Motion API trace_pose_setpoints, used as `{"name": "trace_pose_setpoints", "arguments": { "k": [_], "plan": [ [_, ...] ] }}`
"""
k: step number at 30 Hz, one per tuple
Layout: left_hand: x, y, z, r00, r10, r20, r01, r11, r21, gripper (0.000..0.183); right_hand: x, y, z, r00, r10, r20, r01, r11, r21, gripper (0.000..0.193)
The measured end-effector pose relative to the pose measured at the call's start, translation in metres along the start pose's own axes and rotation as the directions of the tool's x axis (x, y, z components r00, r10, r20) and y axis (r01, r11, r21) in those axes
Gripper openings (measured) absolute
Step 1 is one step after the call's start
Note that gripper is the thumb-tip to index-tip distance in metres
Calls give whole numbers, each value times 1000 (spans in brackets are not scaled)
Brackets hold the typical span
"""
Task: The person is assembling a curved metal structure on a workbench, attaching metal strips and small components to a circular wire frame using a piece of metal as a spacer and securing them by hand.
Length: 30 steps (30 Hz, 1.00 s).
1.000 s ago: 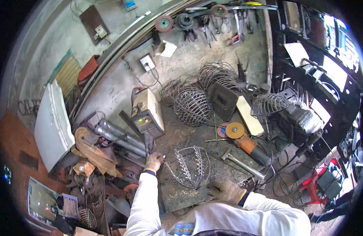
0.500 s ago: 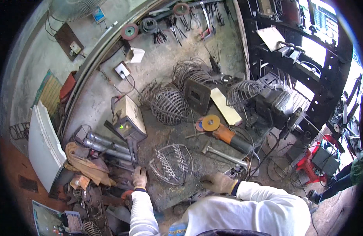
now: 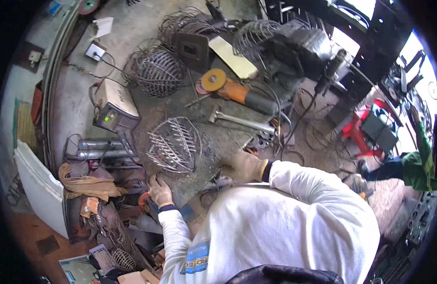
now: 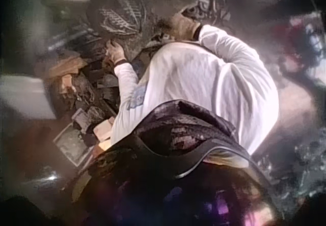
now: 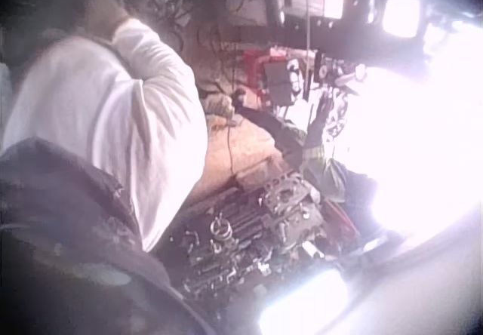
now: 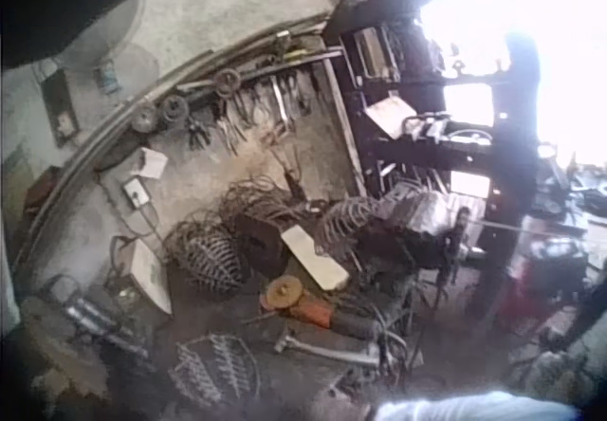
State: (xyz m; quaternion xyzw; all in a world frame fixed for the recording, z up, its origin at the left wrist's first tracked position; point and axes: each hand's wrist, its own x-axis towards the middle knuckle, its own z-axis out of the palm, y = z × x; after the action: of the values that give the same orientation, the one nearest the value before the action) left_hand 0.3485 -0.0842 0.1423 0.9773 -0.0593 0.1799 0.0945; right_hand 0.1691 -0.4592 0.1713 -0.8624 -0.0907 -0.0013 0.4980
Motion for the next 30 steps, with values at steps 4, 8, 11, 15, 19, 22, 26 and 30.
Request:
{"name": "trace_pose_setpoints", "arguments": {
  "k": [4,8,11,15,19,22,26,30],
  "plan": [
    [-2,17,4,999,26,39,-25,1000,-16,38,-42,11,20,984,130,-117,-120,988,93,35],
    [-10,5,-3,986,-93,137,91,996,22,39,-80,-13,22,961,268,-68,-267,963,21,37],
    [-11,23,-5,987,-71,142,69,997,19,39,-109,-1,48,913,352,-208,-350,936,46,38],
    [-10,18,-9,996,-23,83,25,999,-20,37,-131,-15,73,914,361,-186,-365,931,17,37],
    [-6,6,2,995,-63,78,70,995,-78,35,-139,-16,73,914,399,-70,-404,911,-84,36],
    [-5,11,11,990,-81,114,93,990,-106,34,-130,-19,54,927,369,-66,-374,918,-130,36],
    [-10,13,8,991,-103,83,107,993,-48,36,-67,-63,-39,963,237,-128,-245,968,-56,33],
    [-25,-12,1,1000,8,9,-7,994,-107,28,87,-91,-197,768,-169,-618,-156,886,-436,24]
  ]
}}
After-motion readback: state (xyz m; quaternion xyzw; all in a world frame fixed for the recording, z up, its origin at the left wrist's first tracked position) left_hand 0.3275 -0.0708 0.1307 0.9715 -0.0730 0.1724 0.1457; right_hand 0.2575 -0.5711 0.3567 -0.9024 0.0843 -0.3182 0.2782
